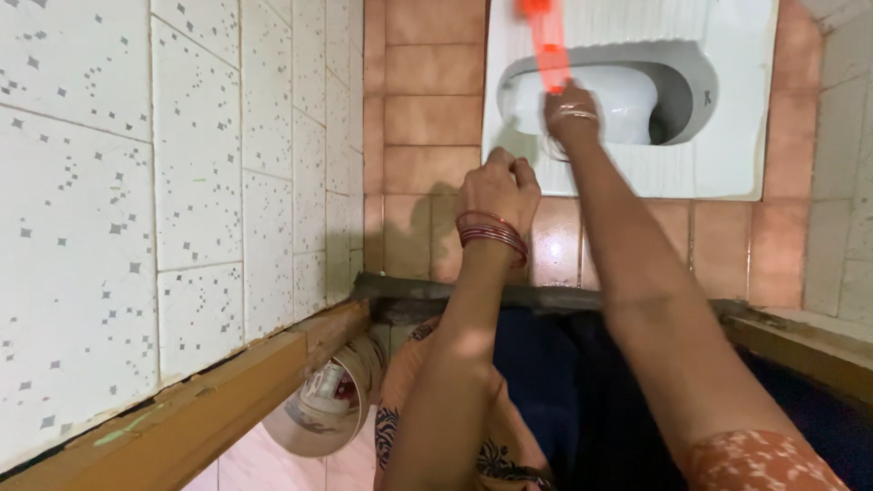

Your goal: The person scrubs a squat toilet with an orange toilet brush, repeatedly cleaning the rim and interior surfaces. The person remains seated on the floor throughout the task.

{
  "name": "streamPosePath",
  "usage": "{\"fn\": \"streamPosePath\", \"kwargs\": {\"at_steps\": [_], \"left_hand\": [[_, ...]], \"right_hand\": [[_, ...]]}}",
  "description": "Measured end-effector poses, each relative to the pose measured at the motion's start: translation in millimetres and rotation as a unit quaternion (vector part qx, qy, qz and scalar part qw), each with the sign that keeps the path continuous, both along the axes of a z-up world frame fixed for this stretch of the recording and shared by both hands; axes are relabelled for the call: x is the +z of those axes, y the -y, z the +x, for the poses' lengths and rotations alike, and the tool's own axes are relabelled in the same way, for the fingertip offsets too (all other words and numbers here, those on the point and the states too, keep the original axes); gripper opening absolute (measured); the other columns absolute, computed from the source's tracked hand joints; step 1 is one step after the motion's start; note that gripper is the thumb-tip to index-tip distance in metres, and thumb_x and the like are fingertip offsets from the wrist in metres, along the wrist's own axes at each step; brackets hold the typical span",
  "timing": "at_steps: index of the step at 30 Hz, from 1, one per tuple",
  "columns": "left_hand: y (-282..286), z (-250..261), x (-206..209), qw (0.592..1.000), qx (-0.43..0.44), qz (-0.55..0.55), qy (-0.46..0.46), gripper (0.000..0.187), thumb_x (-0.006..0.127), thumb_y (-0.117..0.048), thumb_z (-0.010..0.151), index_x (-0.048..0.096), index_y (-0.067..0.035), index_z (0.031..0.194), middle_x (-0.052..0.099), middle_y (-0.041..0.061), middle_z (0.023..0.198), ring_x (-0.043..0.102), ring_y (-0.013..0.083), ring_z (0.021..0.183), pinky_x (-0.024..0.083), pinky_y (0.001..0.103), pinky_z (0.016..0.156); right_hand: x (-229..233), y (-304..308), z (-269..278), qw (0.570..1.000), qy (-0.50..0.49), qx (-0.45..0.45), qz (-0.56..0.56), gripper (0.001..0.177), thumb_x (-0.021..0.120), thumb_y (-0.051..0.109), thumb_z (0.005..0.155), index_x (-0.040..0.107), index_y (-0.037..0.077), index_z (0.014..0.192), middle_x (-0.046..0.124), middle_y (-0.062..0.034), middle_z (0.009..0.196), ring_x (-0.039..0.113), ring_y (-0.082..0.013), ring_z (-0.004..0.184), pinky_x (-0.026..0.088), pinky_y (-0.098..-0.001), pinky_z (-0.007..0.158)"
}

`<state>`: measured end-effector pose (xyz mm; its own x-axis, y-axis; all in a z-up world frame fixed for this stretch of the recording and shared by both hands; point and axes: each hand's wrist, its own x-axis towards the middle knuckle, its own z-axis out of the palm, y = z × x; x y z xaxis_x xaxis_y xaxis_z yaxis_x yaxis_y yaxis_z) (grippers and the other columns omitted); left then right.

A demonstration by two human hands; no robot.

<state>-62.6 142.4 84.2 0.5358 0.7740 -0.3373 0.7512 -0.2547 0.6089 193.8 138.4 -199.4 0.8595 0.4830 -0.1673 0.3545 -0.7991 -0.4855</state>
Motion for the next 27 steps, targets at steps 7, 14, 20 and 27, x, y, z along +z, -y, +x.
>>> {"fn": "streamPosePath", "kwargs": {"at_steps": [7,14,20,27], "left_hand": [[-6.9,6.8,-23.1,0.974,-0.007,0.140,0.175,0.025,0.068,-0.028,0.084,0.061,-0.008,0.097,0.073,0.017,0.083,0.072,0.0360,0.080,0.056,0.048,0.080],[-0.3,6.7,17.1,0.999,-0.021,-0.008,0.022,0.031,0.067,-0.032,0.086,0.064,-0.010,0.108,0.074,0.018,0.083,0.074,0.0353,0.081,0.059,0.047,0.077],[3.6,2.9,3.8,0.997,-0.068,-0.018,-0.022,0.035,0.067,-0.034,0.085,0.070,-0.008,0.109,0.074,0.020,0.096,0.073,0.0369,0.091,0.058,0.047,0.082],[21.4,11.3,-7.5,0.944,-0.223,-0.137,-0.200,0.034,0.062,-0.016,0.081,0.078,-0.001,0.107,0.074,0.024,0.109,0.074,0.0364,0.102,0.060,0.044,0.089]], "right_hand": [[49.5,-66.6,-190.7,0.980,-0.103,0.165,-0.046,0.044,0.054,0.037,0.099,0.065,0.000,0.120,0.068,-0.0297,0.110,0.064,-0.0467,0.105,0.051,-0.0532,0.090],[71.2,7.4,-245.5,0.967,-0.151,0.184,-0.094,0.044,0.054,0.039,0.100,0.066,0.001,0.121,0.069,-0.0284,0.112,0.065,-0.0455,0.106,0.052,-0.0524,0.091],[92.7,73.6,-203.2,0.974,-0.130,0.111,-0.146,0.045,0.053,0.040,0.100,0.067,0.002,0.121,0.069,-0.0273,0.113,0.066,-0.0444,0.108,0.053,-0.0517,0.091],[89.4,121.4,-258.7,0.967,-0.176,0.110,-0.147,0.046,0.053,0.042,0.101,0.068,0.004,0.121,0.070,-0.0260,0.114,0.067,-0.0431,0.109,0.054,-0.0509,0.092]]}}
